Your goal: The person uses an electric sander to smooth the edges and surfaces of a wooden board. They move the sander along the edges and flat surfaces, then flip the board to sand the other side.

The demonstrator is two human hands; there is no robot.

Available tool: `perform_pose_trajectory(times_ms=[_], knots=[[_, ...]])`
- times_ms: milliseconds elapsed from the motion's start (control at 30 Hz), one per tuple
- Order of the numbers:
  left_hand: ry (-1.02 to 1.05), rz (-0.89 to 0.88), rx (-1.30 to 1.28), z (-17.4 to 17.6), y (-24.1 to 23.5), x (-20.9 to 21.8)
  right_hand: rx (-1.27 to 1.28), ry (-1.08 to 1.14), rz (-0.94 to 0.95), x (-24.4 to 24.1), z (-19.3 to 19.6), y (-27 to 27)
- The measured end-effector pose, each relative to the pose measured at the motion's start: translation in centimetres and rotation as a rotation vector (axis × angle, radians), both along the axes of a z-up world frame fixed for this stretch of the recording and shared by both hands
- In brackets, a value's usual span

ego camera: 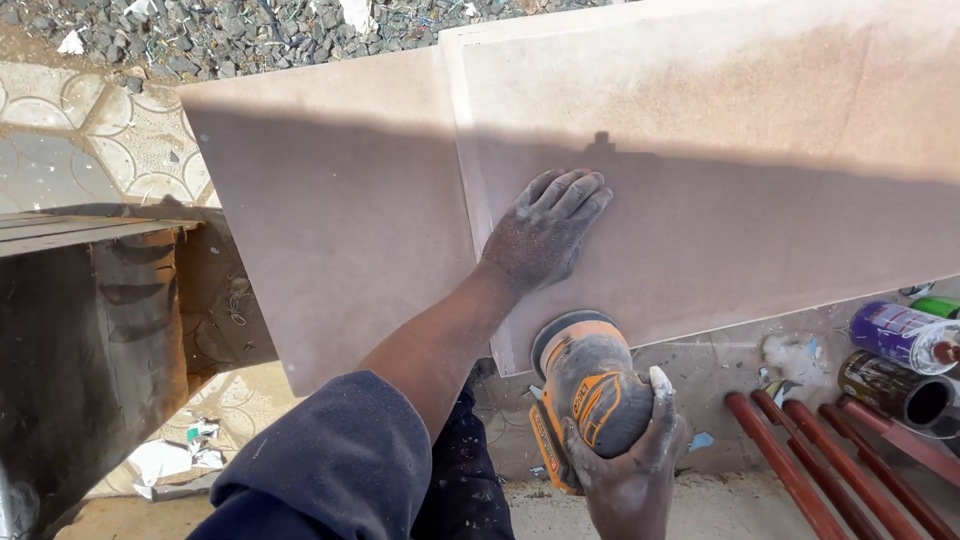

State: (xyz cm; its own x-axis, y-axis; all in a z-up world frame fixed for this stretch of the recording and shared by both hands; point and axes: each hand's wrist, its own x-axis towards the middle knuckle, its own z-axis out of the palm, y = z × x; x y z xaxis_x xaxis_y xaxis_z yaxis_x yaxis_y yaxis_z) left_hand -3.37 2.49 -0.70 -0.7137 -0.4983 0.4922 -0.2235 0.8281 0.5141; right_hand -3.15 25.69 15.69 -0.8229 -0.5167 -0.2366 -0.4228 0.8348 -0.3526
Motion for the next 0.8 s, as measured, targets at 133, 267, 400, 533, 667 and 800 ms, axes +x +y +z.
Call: perform_pose_trajectory(times_ms=[133,267,400,533,667,800], knots=[[-0.07,0.53,0.224,0.4,1.6,2.0,0.007,0.089,0.121,1.4,-0.7,0.4],[0.319,0.515,1.259,4.3,4.7,5.9,0.137,0.006,0.092,1.0,0.2,-0.9],[0.514,0.309,1.764,5.2,8.8,9.7,-0.042,-0.011,0.296,0.7,1.9,-5.6],[0.341,0.228,2.077,6.8,12.1,12.7,-0.123,-0.03,0.28,-1.9,2.3,-9.4],[0.031,0.068,1.949,8.0,17.0,12.3,-0.142,-0.014,0.328,-4.9,2.5,-12.4],[0.004,0.127,1.763,7.5,19.3,11.2,-0.252,-0.094,0.485,-7.8,2.1,-16.1]])
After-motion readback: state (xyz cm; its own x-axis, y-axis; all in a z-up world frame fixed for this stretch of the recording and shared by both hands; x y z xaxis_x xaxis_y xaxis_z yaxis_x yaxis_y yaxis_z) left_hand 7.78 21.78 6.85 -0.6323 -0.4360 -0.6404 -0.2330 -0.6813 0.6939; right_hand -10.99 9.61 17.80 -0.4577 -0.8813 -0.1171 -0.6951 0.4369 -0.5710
